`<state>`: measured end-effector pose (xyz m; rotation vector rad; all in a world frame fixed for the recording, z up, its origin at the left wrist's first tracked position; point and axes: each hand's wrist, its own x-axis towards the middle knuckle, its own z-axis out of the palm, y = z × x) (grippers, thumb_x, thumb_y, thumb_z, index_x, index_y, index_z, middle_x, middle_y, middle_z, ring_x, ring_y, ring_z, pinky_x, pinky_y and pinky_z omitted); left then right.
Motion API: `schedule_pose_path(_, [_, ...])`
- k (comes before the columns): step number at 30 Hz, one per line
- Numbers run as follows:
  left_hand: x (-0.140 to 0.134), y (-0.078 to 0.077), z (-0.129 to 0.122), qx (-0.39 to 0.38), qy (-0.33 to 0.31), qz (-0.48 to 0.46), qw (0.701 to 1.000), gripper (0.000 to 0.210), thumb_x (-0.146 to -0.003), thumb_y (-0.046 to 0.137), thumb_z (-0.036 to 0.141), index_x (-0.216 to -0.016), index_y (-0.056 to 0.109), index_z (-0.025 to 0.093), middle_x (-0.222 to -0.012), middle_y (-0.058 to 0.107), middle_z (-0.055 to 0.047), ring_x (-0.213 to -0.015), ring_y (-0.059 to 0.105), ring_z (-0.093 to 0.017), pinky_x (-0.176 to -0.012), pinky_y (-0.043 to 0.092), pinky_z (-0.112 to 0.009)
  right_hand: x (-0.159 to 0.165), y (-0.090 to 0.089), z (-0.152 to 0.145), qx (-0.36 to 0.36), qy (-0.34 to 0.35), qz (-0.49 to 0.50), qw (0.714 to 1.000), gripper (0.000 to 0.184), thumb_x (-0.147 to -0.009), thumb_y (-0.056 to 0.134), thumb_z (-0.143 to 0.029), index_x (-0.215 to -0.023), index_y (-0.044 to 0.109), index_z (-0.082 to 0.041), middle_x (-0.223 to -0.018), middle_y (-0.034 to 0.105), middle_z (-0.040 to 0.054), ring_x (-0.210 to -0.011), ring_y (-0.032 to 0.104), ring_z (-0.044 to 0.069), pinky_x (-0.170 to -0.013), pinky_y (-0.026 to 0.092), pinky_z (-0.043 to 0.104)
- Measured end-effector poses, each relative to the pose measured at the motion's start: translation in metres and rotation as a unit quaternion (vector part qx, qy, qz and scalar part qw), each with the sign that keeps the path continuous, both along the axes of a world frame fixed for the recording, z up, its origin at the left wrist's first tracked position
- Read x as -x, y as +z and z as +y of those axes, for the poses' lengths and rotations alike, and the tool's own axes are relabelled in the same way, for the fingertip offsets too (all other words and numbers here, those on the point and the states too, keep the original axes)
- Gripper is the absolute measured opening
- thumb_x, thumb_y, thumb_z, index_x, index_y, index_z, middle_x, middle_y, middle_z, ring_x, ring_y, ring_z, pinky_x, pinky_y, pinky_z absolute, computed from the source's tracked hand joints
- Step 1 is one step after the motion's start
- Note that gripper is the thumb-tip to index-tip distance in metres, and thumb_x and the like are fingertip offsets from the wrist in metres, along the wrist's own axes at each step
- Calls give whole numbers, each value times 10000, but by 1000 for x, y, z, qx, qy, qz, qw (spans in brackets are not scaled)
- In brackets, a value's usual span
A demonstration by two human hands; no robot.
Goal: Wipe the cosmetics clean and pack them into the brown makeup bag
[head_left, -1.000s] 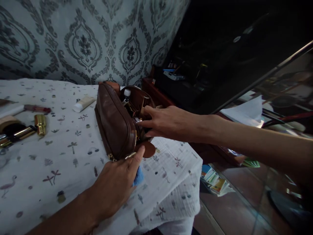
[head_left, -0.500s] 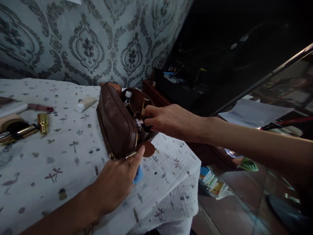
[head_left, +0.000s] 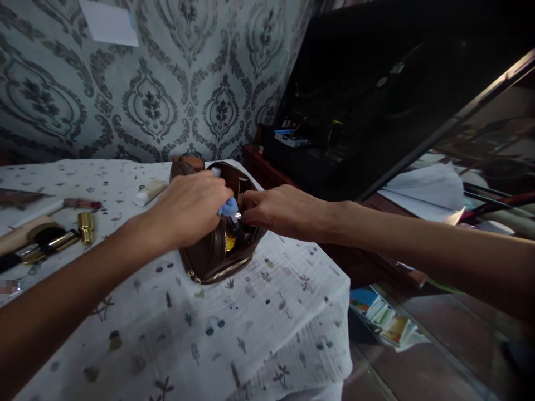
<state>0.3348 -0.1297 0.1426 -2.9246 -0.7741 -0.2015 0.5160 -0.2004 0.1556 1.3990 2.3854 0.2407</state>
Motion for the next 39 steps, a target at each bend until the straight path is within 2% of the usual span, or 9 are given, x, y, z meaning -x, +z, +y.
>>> schedule_pose_path(3, [-32, 0, 25, 84, -25, 128, 988, 215, -845, 588, 303, -957, 708, 164, -962, 723, -83, -903, 665, -242, -729, 474, -290, -5, -7, -4, -25, 21, 15, 999, 243, -929, 534, -88, -1065, 712, -184, -1033, 649, 75, -626, 512, 93, -525, 242, 256])
schedule_pose_path(7, [-58, -15, 37, 130, -46, 184, 973, 452, -786, 676, 519, -1060, 713, 161, -1005, 740, -102, -917, 683, -261, -727, 474, -284, -16, -17, -9, -57, 45, 39, 997, 267, -928, 531, -74, -1120, 687, -174, -1052, 647, 92, -698, 558, 122, -537, 287, 245])
schedule_pose_path(12, [-60, -35, 44, 171, -33, 166, 971, 568, -760, 670, 611, -1104, 700, 161, -1046, 744, -109, -961, 688, -277, -715, 470, -283, -28, -30, -15, -94, 77, 101, 987, 284, -941, 507, -68, -1150, 679, -152, -1078, 646, 122, -808, 613, 166, -608, 438, 269])
schedule_pose_path(16, [-57, -42, 48, 183, -31, 152, 971, 575, -725, 654, 679, -991, 715, 173, -999, 747, -99, -933, 687, -274, -678, 455, -280, -35, -45, -22, -184, 95, 171, 963, 291, -990, 463, -150, -1211, 651, -159, -1227, 615, 177, -1046, 622, 259, -808, 557, 400])
schedule_pose_path(20, [-57, -42, 48, 196, -37, 137, 970, 627, -694, 623, 757, -898, 708, 170, -936, 741, -102, -856, 684, -264, -642, 441, -281, -43, -61, -27, -249, 5, 268, 931, 432, -975, 549, -301, -1381, 510, -161, -1406, 495, 222, -1267, 523, 332, -938, 544, 502])
schedule_pose_path(23, [-56, -41, 46, 186, -30, 136, 973, 650, -708, 594, 770, -906, 708, 162, -938, 737, -123, -864, 684, -286, -646, 448, -299, -46, -67, -24, -221, -96, 369, 898, 540, -950, 578, -427, -1408, 451, -170, -1360, 534, 207, -1185, 587, 316, -843, 579, 459])
schedule_pose_path(27, [-55, -41, 42, 186, -36, 129, 973, 638, -752, 576, 746, -991, 710, 169, -951, 739, -116, -904, 688, -294, -691, 470, -312, -40, -68, -17, -110, -178, 472, 856, 455, -976, 515, -424, -1352, 467, -174, -1093, 689, 120, -875, 682, 225, -662, 554, 330])
schedule_pose_path(29, [-55, -41, 41, 183, -32, 131, 974, 636, -772, 559, 746, -1006, 713, 175, -951, 742, -111, -921, 692, -291, -712, 477, -311, -35, -68, -15, -100, -185, 472, 856, 447, -964, 527, -402, -1339, 469, -164, -1019, 706, 105, -810, 675, 215, -637, 527, 315])
schedule_pose_path(39, [-58, -40, 32, 163, -6, 125, 979, 661, -834, 520, 715, -1074, 707, 127, -1030, 738, -177, -986, 690, -351, -773, 492, -372, -25, -75, -11, -165, -173, 416, 877, 399, -897, 524, -285, -1261, 498, -124, -950, 689, 103, -761, 634, 214, -611, 463, 303])
